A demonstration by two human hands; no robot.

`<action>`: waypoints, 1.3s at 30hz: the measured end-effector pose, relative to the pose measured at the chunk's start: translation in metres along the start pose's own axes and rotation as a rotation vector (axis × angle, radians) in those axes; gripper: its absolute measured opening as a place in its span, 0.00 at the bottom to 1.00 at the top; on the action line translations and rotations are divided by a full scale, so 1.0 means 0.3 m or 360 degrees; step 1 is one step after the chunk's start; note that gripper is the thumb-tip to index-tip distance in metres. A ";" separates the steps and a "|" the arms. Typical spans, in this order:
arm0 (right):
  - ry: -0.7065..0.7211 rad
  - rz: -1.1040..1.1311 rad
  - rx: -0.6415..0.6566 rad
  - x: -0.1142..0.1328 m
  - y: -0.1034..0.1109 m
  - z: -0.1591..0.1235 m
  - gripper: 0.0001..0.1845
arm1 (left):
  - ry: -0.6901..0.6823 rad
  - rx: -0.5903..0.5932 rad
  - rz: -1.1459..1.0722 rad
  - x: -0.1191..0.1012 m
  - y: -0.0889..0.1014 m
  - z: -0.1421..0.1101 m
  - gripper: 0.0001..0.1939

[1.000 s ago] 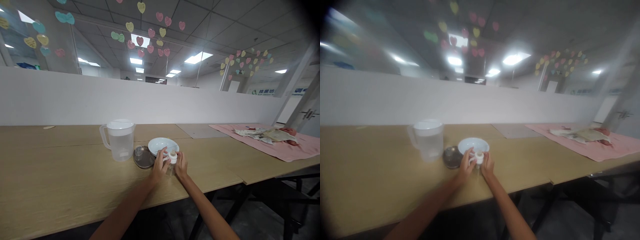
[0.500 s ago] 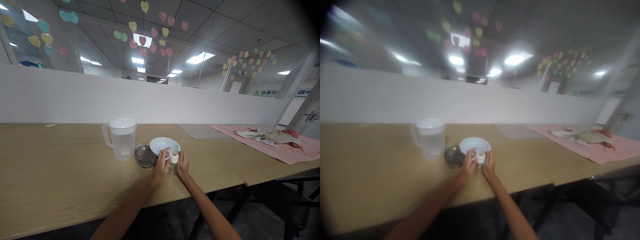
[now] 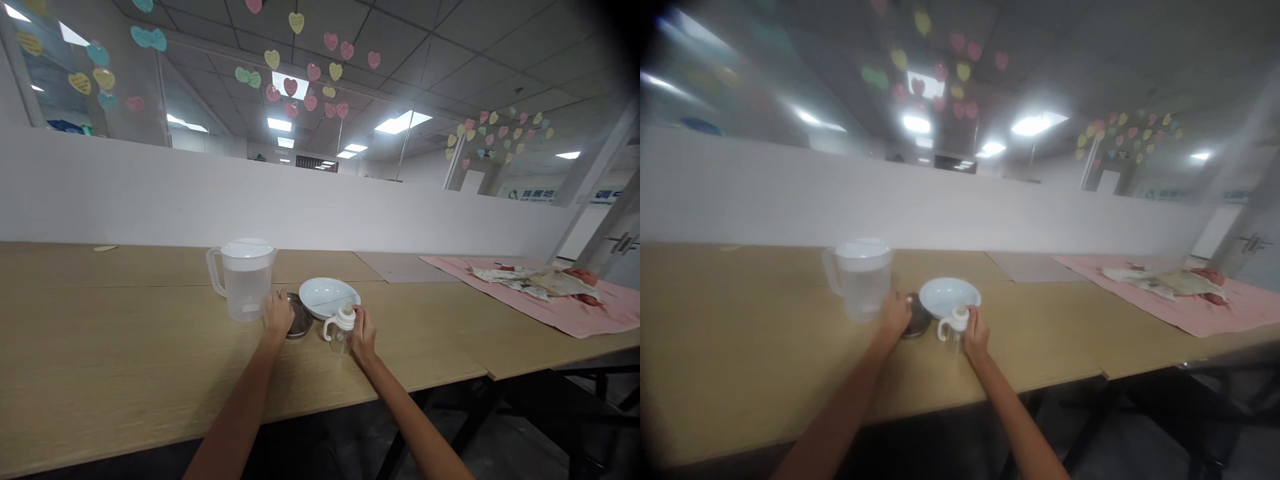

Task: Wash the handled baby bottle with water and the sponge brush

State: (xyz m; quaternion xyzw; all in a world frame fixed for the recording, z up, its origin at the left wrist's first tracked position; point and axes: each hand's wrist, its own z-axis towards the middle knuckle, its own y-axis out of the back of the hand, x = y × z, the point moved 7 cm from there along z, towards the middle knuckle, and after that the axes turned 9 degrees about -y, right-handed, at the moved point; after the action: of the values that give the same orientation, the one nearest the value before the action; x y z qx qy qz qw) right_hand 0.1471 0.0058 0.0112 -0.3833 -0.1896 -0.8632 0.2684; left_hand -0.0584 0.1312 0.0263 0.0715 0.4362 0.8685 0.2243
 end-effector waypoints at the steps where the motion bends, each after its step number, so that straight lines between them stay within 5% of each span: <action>1: -0.0004 0.0000 0.0002 -0.001 0.000 0.000 0.18 | 0.0003 0.0052 0.0011 -0.002 0.001 -0.002 0.14; 11: 0.0000 -0.0042 0.0049 0.022 -0.003 0.001 0.18 | 0.0163 0.0150 -0.0064 -0.021 0.048 -0.003 0.16; 15: 0.0035 -0.0042 0.0096 0.024 -0.014 -0.001 0.17 | 0.0187 -0.0318 -0.0264 -0.027 0.142 0.006 0.18; 19: 0.0089 -0.0065 0.0108 0.027 -0.023 -0.006 0.17 | -0.0263 -0.0890 -0.0780 -0.129 0.249 -0.031 0.18; 21: 0.0113 -0.0081 0.0102 0.034 -0.022 -0.008 0.16 | -0.0453 -0.1024 -0.0980 -0.191 0.280 -0.069 0.18; 27: 0.0145 -0.0194 0.0095 0.054 -0.014 -0.010 0.17 | -0.0942 -0.0747 -0.1177 -0.365 0.269 -0.139 0.20; 39: 0.0149 -0.0318 -0.0097 0.072 0.015 -0.019 0.17 | -0.0802 -0.0431 -0.1369 -0.387 0.148 -0.150 0.25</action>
State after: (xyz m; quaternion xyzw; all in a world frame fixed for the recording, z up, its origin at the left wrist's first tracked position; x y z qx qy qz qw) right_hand 0.1346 -0.0077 0.0247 -0.3297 -0.1878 -0.9080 0.1779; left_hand 0.0159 0.0230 0.0424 0.0629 0.2422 0.7023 0.6664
